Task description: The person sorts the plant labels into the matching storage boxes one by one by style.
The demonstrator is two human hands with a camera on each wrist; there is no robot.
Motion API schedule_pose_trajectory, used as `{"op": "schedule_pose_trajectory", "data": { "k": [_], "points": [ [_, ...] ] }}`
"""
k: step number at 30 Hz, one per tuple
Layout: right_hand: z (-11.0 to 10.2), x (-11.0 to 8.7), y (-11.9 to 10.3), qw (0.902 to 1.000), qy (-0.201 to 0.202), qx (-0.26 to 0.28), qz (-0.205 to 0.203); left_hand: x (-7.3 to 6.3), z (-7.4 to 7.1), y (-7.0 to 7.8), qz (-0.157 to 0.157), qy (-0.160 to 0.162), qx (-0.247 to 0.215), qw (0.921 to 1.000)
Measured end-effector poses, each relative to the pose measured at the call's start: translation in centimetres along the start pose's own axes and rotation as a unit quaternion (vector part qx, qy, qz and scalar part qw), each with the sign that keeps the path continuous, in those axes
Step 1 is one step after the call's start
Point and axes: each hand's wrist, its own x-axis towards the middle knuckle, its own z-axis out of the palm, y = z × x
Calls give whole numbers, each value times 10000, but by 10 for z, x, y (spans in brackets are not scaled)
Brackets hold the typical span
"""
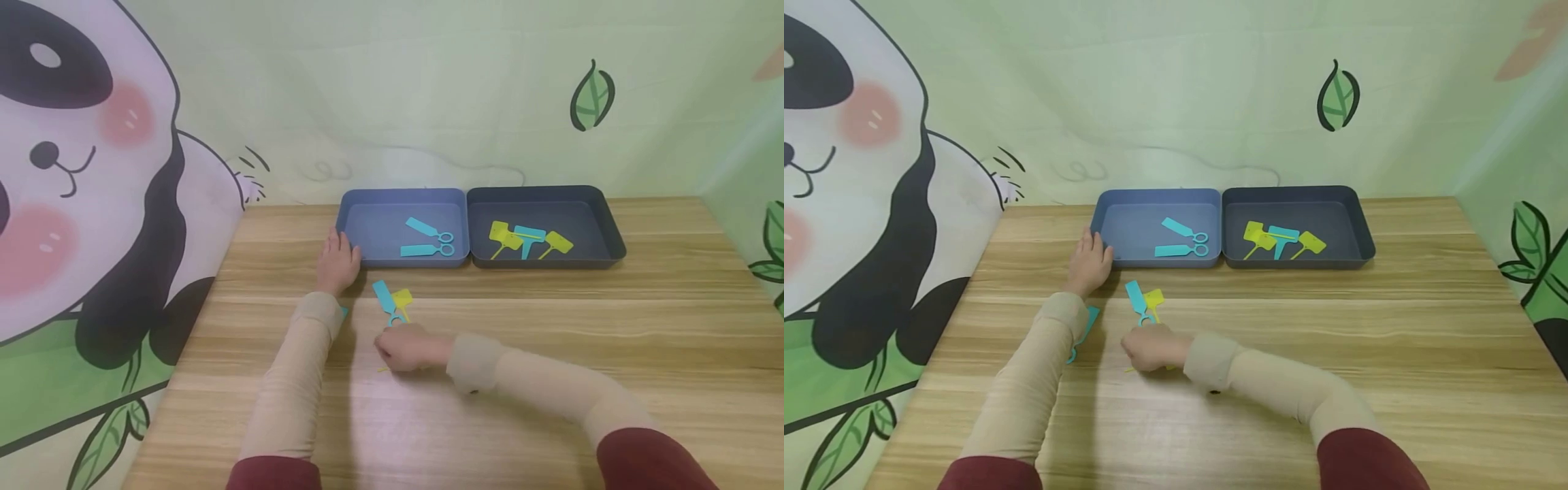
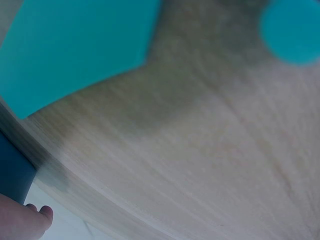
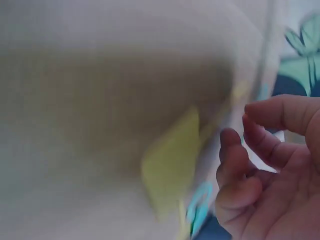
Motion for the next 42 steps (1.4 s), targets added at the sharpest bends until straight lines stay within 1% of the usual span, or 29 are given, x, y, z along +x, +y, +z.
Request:
{"op": "schedule_pose_trajectory", "data": {
  "k": [1, 3, 6, 11, 16, 22, 30, 42],
  "points": [
    [-5, -2, 5, 9998, -12, 169, 56, 0, 0, 1, 2, -13, 3, 10000],
    [-15, -6, 15, 9993, -2, 343, 168, 0, 0, 1, -21, -18, -24, 10000],
    [-25, -17, 27, 9994, -14, 300, 199, 0, 1, 1, -27, 11, -85, 10000],
    [-24, -36, 39, 9998, -151, 30, 94, 1, 2, -1, -9, 84, -101, 9999],
    [-17, -46, 43, 9995, 39, -297, -63, 1, 3, -3, 16, 123, -70, 9999],
    [-13, -48, 44, 9991, 139, -378, -96, 0, 2, -2, -31, 0, -100, 9999],
    [-11, -43, 43, 9994, 44, -357, 17, -1, 1, 0, -27, 4, -132, 9999],
    [-16, -36, 35, 9976, -208, -570, 337, 0, 0, 1, 20, 9, -66, 10000]
  ]
}}
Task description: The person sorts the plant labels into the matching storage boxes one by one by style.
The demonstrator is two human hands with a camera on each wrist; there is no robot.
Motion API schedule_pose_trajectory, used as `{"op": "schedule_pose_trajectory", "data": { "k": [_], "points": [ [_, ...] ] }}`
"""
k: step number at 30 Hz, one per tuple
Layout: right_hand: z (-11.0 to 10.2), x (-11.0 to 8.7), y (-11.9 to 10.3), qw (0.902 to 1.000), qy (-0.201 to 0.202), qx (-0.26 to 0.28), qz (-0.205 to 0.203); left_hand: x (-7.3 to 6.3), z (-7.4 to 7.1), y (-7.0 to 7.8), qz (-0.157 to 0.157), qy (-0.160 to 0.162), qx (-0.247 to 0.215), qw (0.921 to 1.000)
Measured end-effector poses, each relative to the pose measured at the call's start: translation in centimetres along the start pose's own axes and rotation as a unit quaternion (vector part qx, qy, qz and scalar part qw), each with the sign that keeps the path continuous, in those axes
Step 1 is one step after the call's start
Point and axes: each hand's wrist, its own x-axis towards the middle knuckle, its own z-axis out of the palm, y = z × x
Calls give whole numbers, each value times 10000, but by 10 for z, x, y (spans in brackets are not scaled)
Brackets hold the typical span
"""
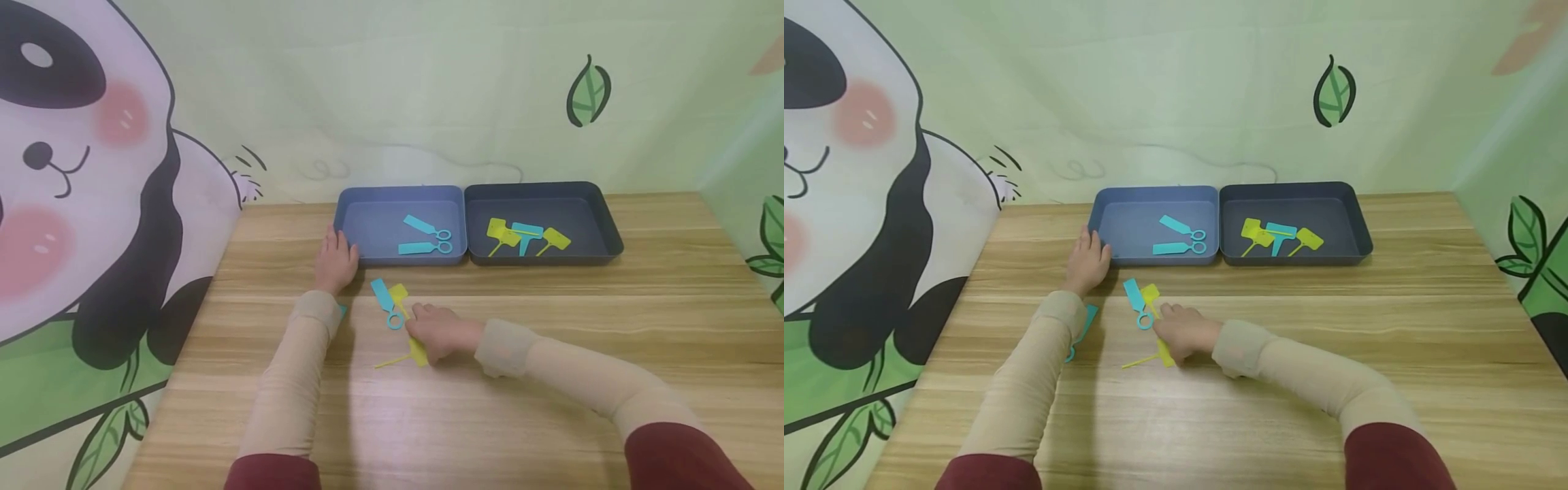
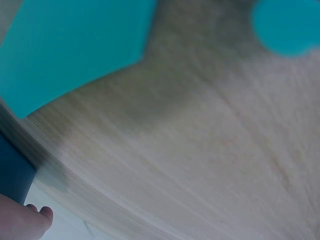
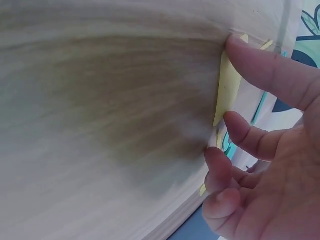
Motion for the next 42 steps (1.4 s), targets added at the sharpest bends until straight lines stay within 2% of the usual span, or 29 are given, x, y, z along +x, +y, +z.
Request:
{"op": "schedule_pose_trajectory", "data": {
  "k": [8, 24, 29, 35, 39, 42],
  "points": [
    [-1, 4, 0, 9997, -176, -148, 3, 0, -1, 1, -35, 1, -35, 10000],
    [3, 2, 5, 9999, 29, 88, 39, 0, 0, 0, -104, -86, 2, 9999],
    [5, 0, 10, 9985, 1, 552, -19, 0, 1, -1, -74, -44, -28, 10000],
    [-1, -2, 20, 9913, 234, 1258, -313, 2, 3, -2, -22, 34, 47, 10000],
    [-7, -2, 29, 9885, 144, 1429, -480, 2, 3, -2, -29, 28, 63, 10000],
    [-15, -5, 38, 9817, -9, 1809, -593, 2, 3, -2, -46, -5, 58, 10000]
  ]
}}
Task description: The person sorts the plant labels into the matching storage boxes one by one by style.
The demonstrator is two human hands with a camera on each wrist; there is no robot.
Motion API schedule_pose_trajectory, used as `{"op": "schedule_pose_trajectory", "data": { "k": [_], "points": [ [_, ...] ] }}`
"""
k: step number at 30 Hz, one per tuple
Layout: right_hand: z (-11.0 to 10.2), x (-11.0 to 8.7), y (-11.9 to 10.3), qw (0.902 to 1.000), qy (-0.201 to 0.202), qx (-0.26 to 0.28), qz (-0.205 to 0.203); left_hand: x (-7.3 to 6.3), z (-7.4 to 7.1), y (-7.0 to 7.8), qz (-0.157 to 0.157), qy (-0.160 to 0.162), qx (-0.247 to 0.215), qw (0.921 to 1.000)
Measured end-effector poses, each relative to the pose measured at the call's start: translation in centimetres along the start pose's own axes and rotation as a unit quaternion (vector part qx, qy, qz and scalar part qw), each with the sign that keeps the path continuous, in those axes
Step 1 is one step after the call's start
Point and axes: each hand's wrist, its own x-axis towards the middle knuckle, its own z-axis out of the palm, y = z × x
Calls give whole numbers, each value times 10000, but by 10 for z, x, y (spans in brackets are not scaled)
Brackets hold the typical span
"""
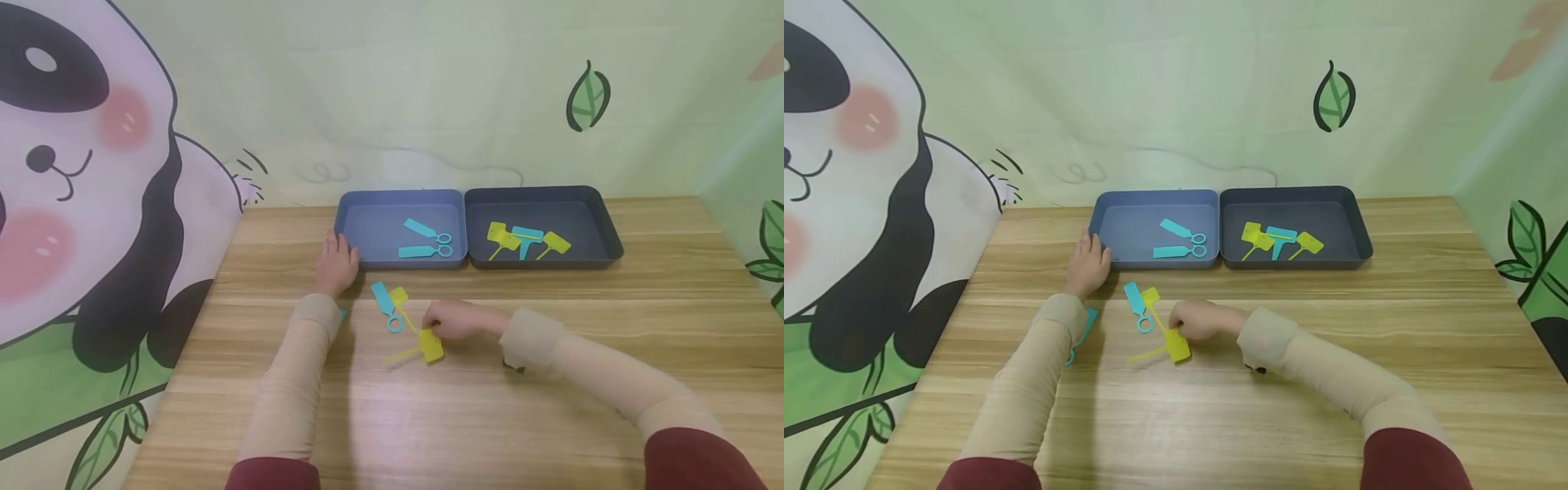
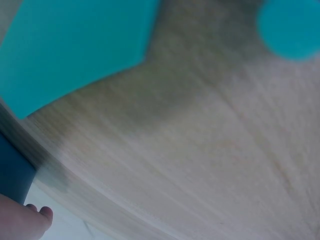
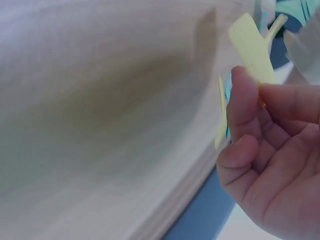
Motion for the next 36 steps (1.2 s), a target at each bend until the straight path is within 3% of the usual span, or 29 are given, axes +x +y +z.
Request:
{"op": "schedule_pose_trajectory", "data": {
  "k": [4, 10, 16, 19, 25, 33, 36],
  "points": [
    [-16, -7, 8, 9979, -11, 648, -34, 0, 0, 0, -12, -2, -35, 10000],
    [-42, -21, 19, 9922, 471, 1145, 148, 1, 1, -1, -6, -13, -41, 10000],
    [-63, -32, 33, 9787, 997, 1692, 592, 1, 2, -1, -17, 0, -24, 10000],
    [-70, -36, 42, 9679, 1246, 1964, 951, 1, 2, -2, -19, -21, -16, 10000],
    [-81, -45, 63, 9364, 1803, 2566, 1578, 0, 1, -1, -40, -57, -44, 10000],
    [-90, -54, 93, 9060, 2635, 2691, 1931, 0, -1, 0, -17, -60, 36, 10000],
    [-93, -56, 104, 8869, 2922, 2901, 2097, 0, -1, 0, -19, -79, 48, 10000]
  ]
}}
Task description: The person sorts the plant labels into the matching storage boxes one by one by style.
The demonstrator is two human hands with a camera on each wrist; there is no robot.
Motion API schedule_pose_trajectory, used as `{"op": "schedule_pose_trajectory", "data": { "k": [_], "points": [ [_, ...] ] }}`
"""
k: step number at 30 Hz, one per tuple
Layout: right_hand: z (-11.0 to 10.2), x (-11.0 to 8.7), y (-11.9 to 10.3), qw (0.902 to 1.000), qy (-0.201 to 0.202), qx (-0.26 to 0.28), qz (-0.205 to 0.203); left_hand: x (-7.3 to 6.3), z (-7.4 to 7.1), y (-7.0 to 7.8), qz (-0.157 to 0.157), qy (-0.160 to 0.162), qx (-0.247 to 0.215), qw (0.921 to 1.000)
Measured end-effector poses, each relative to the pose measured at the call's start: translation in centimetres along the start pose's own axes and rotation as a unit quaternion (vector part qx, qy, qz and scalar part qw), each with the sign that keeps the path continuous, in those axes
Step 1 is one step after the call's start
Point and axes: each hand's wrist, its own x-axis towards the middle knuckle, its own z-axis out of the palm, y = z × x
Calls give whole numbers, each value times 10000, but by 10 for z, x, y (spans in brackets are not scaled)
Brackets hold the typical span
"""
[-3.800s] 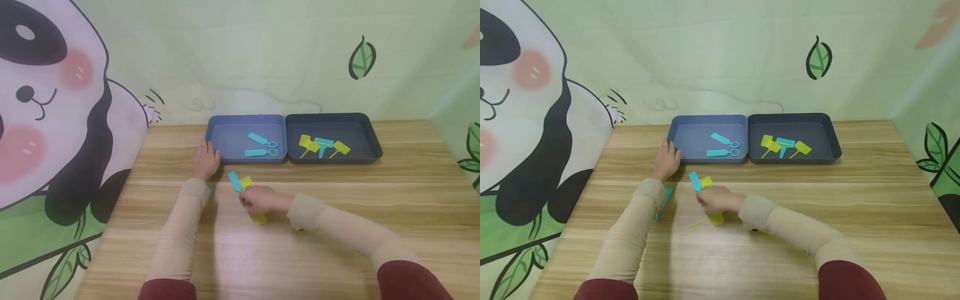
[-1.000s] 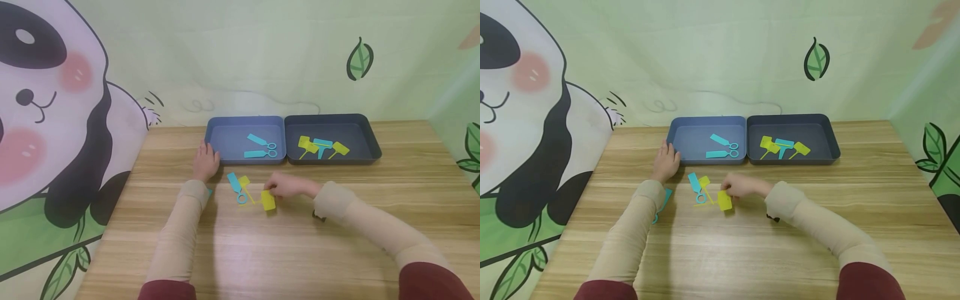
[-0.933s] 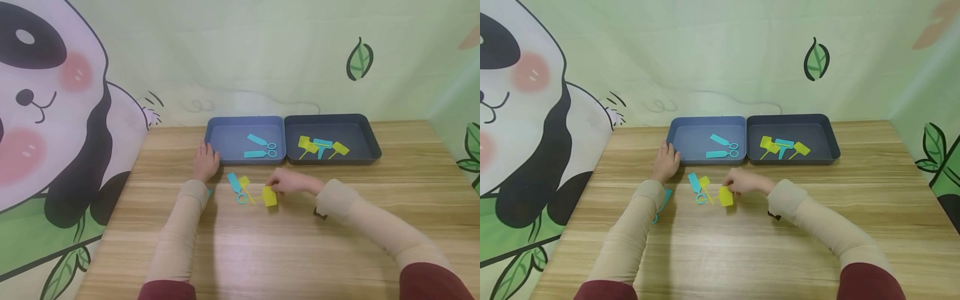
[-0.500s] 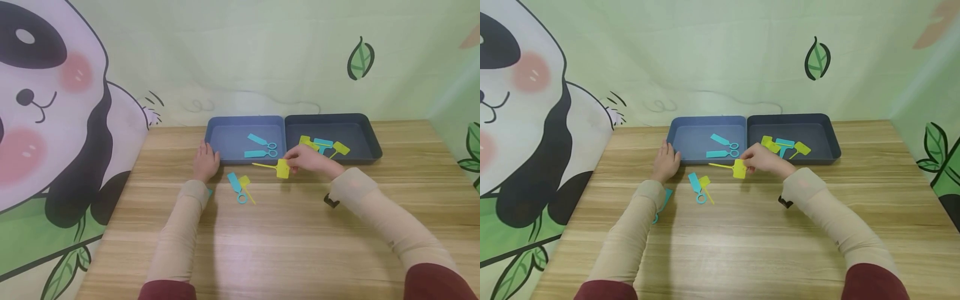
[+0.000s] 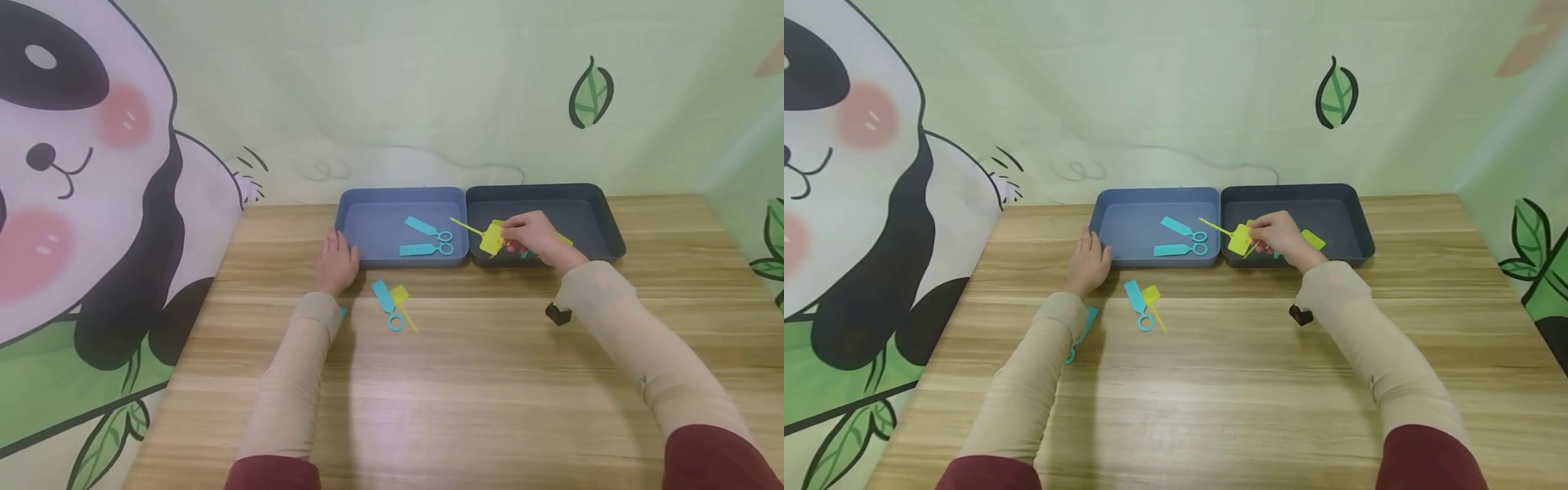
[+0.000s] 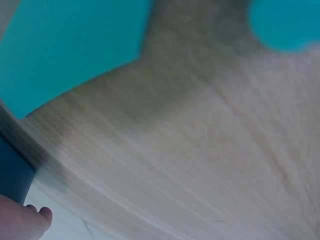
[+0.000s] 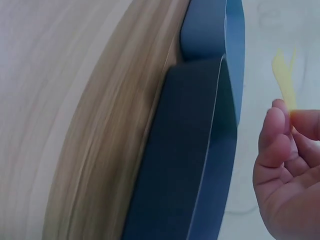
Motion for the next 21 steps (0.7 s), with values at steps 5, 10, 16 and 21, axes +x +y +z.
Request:
{"op": "schedule_pose_trajectory", "data": {
  "k": [5, 10, 16, 21],
  "points": [
    [-10, 7, 9, 9978, 410, 429, 280, 0, 0, 1, -22, -17, 8, 10000],
    [-19, 11, 15, 9934, 792, 688, 463, -1, -1, 1, -13, -5, -40, 10000],
    [-29, 15, 25, 9812, 1281, 1160, 855, -1, -1, 1, -1, 45, -107, 9999],
    [-36, 19, 32, 9647, 1597, 1650, 1290, 0, -1, 1, 2, 53, -54, 10000]
  ]
}}
